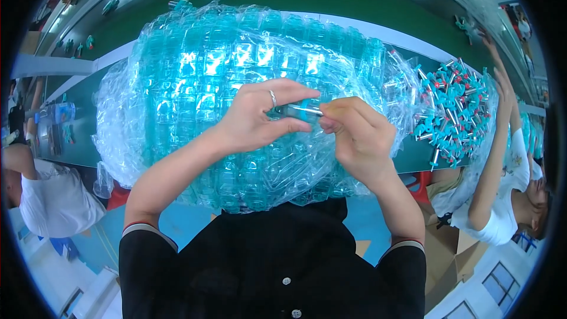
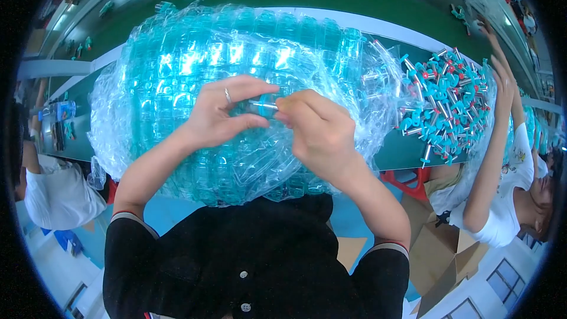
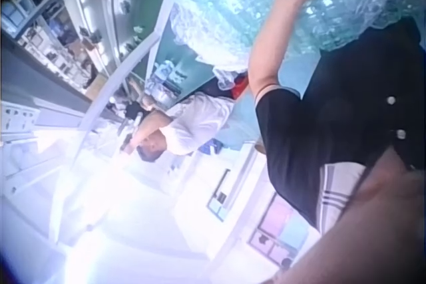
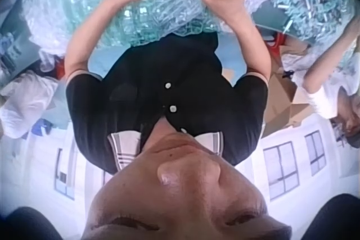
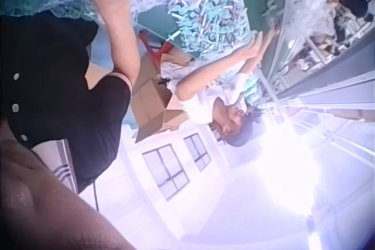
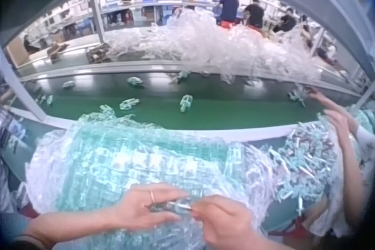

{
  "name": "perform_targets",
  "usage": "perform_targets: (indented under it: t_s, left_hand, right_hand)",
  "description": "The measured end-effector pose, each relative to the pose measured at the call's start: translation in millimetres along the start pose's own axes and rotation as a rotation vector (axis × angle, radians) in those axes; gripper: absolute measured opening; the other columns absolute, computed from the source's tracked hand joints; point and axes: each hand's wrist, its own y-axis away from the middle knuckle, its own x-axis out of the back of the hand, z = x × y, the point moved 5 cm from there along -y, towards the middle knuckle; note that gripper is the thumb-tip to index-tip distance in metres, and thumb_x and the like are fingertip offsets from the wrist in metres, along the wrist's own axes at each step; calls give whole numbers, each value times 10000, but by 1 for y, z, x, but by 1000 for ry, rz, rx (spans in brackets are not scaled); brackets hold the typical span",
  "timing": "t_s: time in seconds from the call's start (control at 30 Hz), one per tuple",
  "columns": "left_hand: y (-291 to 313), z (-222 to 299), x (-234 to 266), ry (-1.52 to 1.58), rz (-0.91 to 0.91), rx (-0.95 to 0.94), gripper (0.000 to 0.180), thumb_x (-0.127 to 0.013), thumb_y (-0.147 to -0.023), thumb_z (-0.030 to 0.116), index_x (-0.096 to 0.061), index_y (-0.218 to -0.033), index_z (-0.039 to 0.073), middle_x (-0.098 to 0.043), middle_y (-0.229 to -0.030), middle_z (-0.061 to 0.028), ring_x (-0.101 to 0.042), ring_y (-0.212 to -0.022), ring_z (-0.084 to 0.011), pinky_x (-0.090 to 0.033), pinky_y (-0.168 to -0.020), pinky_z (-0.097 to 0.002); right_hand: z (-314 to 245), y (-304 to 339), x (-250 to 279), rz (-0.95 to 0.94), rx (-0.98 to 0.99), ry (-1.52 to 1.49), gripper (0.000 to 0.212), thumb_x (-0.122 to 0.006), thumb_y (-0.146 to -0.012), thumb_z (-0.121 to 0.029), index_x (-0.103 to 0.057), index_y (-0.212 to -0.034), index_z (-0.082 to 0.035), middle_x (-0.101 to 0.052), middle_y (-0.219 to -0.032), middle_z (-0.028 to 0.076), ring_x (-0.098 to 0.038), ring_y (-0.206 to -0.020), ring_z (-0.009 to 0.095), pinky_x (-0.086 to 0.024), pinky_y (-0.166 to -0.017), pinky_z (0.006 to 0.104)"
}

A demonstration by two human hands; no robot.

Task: The person assembles small green and silver plastic components by hand at a factory workstation.

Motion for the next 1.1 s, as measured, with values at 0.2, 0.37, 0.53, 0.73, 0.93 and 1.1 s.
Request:
perform_targets:
  t_s: [0.2, 0.37, 0.53, 0.73, 0.93, 1.1]
  left_hand:
    - [-1, 0, -2, -4, -36, 8, 512, -857, -789, 121, -715, -1280, 89, -720, -1154, -127, -713, -1036, -270, -576, -874, -351]
    - [0, -2, -4, -26, -46, 38, 510, -854, -792, 134, -720, -1283, 115, -721, -1153, -122, -712, -1038, -276, -570, -885, -363]
    - [1, 1, -3, -34, -38, 26, 513, -860, -785, 148, -721, -1278, 120, -720, -1153, -119, -710, -1040, -282, -566, -900, -370]
    - [-1, 0, -2, 52, -91, 44, 639, -868, -757, 148, -660, -1359, 98, -701, -1188, -124, -683, -1062, -275, -528, -955, -364]
    - [1, 1, -3, 70, -254, 158, 678, -838, -796, 150, -593, -1425, 94, -565, -1384, -130, -626, -1163, -287, -488, -1031, -438]
    - [3, -6, -6, 303, -217, 153, 562, -755, -862, 89, -594, -1400, 65, -662, -1228, -134, -648, -1170, -288, -496, -1028, -396]
  right_hand:
    - [5, 3, 2, -11, -6, 2, 217, -729, -743, 145, -689, -920, 25, -698, -862, 132, -706, -685, 245, -569, -576, 318]
    - [8, 12, -3, 34, -40, -9, 230, -735, -734, 146, -693, -924, 23, -703, -867, 134, -713, -697, 259, -577, -585, 331]
    - [8, 15, -7, 95, -48, -33, 244, -738, -733, 147, -701, -937, 19, -708, -880, 140, -717, -708, 264, -581, -591, 338]
    - [14, 12, -1, 28, -237, -223, 221, -814, -780, 39, -718, -977, 6, -717, -884, 123, -718, -712, 208, -567, -608, 292]
    - [-13, 5, 0, 45, -88, -189, 242, -829, -800, -16, -720, -1015, 0, -684, -876, 110, -677, -659, 179, -542, -592, 265]
    - [-8, 4, -1, 54, -74, -114, 199, -817, -805, 6, -709, -973, 2, -670, -862, 102, -651, -631, 161, -529, -558, 275]
